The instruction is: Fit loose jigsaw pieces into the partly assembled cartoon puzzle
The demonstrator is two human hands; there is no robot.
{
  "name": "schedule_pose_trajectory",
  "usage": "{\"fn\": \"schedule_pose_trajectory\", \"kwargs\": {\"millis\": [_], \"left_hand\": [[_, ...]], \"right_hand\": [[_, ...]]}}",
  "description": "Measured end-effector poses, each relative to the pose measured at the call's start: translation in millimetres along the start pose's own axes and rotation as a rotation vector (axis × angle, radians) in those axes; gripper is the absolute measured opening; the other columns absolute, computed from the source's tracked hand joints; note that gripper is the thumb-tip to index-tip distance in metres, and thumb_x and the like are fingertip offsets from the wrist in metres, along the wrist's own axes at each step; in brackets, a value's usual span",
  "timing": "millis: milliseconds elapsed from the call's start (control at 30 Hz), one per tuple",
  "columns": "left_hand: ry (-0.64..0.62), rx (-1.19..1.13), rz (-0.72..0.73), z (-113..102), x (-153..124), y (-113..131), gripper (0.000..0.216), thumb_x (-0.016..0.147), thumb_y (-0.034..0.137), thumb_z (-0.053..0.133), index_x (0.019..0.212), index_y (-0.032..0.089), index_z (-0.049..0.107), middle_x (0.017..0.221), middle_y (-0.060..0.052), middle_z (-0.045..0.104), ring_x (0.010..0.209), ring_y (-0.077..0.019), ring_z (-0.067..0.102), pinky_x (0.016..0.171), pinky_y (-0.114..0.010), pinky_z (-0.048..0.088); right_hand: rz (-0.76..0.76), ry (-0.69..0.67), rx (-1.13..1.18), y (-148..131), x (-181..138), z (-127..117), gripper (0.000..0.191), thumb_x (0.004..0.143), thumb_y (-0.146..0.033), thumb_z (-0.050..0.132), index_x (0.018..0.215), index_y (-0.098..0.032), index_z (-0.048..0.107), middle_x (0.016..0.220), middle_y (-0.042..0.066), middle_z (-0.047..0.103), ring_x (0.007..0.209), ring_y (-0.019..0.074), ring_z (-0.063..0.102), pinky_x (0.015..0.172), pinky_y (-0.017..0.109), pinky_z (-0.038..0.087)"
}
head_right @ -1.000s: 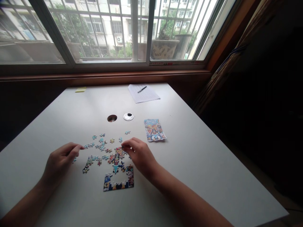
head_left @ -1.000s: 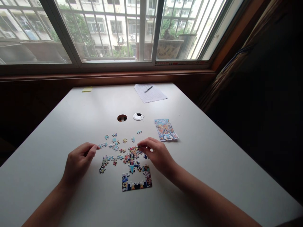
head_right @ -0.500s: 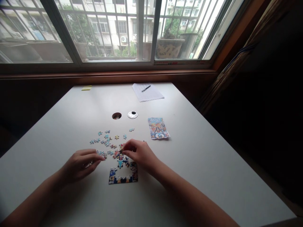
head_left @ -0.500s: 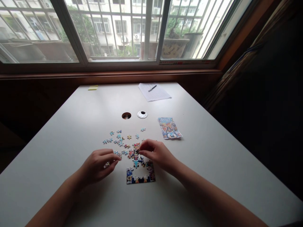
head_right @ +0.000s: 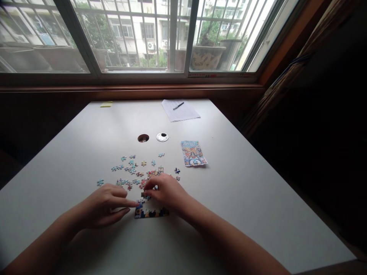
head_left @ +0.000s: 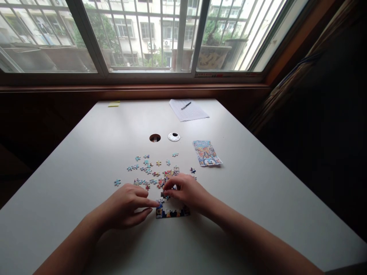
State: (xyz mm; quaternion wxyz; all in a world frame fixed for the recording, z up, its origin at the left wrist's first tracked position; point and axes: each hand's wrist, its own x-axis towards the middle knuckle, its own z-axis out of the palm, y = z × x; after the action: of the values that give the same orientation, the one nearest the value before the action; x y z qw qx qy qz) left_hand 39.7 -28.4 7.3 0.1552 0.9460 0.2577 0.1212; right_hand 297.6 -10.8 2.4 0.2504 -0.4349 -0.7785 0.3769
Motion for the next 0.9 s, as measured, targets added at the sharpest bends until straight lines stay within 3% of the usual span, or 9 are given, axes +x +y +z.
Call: {"fn": "schedule_pose_trajectory", "kwargs": {"millis": [300,633,900], "left_hand": [[-0.065,0.067,-0.017,-2,2,4,0.033,0.092,0.022,0.052,0.116,0.037,0.069,0.074,0.001,0.064,0.065,-0.0156,0.058,0.061,-0.030,0.036],[-0.080,0.076,-0.024,-2,0,4,0.035,0.092,0.022,0.053,0.118,0.039,0.068,0.074,0.002,0.064,0.065,-0.0155,0.059,0.059,-0.030,0.034],[-0.074,0.076,-0.023,-3,2,5,0.035,0.091,0.021,0.053,0.117,0.039,0.069,0.073,0.003,0.064,0.062,-0.0143,0.057,0.058,-0.030,0.035]], "right_hand": [[-0.048,-0.007,-0.109,-1,-1,6,0.007,0.084,-0.023,0.078,0.089,-0.028,0.079,0.085,-0.001,0.076,0.088,0.0163,0.063,0.079,0.028,0.046],[-0.045,0.049,-0.058,-2,1,10,0.009,0.083,-0.022,0.078,0.089,-0.029,0.078,0.088,-0.002,0.077,0.089,0.0176,0.062,0.080,0.029,0.046],[-0.128,0.053,-0.122,1,3,18,0.009,0.084,-0.020,0.077,0.089,-0.027,0.078,0.087,-0.003,0.078,0.086,0.0176,0.060,0.081,0.030,0.045]]}}
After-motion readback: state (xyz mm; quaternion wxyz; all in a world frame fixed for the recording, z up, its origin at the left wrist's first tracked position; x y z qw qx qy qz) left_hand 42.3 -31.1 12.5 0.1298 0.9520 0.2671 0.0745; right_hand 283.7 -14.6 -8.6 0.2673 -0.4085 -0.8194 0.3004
